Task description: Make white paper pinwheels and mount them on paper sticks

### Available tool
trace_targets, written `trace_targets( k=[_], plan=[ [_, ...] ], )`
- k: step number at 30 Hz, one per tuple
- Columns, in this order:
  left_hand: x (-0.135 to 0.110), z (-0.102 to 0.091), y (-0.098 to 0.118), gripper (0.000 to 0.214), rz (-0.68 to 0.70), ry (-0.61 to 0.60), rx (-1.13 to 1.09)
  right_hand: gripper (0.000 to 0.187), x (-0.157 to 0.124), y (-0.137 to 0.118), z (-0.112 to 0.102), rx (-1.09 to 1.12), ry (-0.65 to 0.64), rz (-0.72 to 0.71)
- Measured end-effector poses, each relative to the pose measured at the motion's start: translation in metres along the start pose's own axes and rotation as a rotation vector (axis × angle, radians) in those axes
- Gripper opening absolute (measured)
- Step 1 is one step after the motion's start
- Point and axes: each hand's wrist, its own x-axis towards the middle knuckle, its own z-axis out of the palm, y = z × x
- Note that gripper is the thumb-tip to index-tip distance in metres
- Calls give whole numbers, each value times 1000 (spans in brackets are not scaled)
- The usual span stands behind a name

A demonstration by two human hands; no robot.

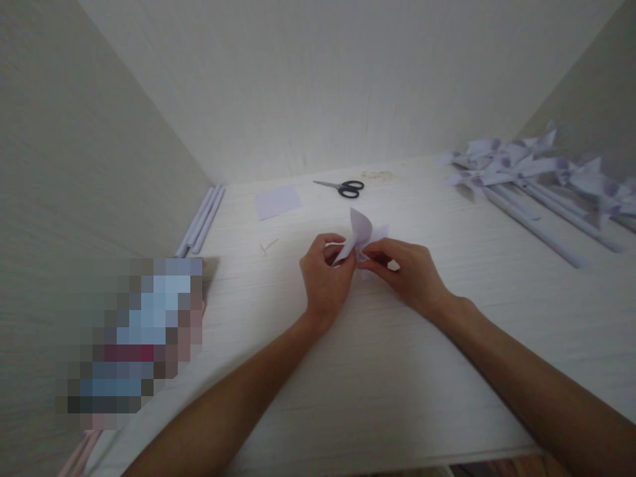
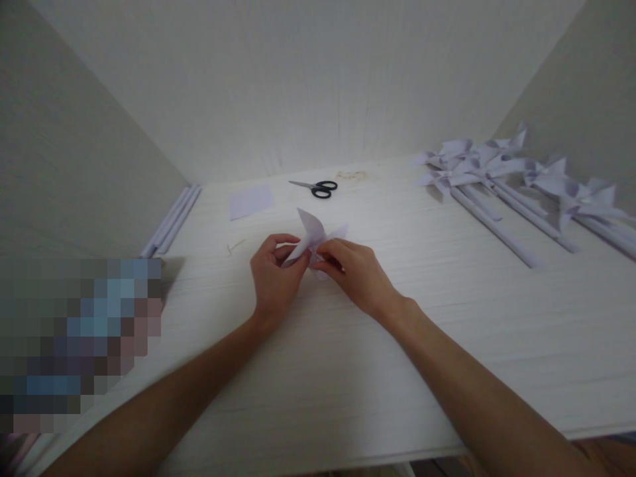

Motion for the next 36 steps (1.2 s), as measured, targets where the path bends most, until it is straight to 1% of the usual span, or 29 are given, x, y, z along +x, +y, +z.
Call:
trace_targets(
  k=[14, 18, 20, 23, 27, 30, 34, 36],
  plan=[
    [0, 1, -1, 17, -13, -8, -19, 22, 1, -1, -3, 12, 19, 101],
    [0, 1, -1, 17, -11, -5, -26, 21, 1, -3, -3, 21, 36, 106],
    [0, 0, -1, 16, -1, -2, -30, 18, 1, -4, -3, 43, 67, 110],
    [0, 0, -1, 17, 1, 4, -33, 13, 0, -7, -4, 60, 98, 90],
    [1, 0, 0, 17, -2, 24, -22, 11, 0, -10, -4, 65, 94, 32],
    [1, 0, 0, 17, -8, 34, -23, 14, -1, -10, -2, 8, 100, 9],
    [0, 1, -1, 17, -9, 23, -27, 16, -1, -8, -1, -152, 88, 35],
    [0, 1, -1, 17, -15, 16, -30, 19, 0, -8, -1, -231, 67, 37]
  ],
)
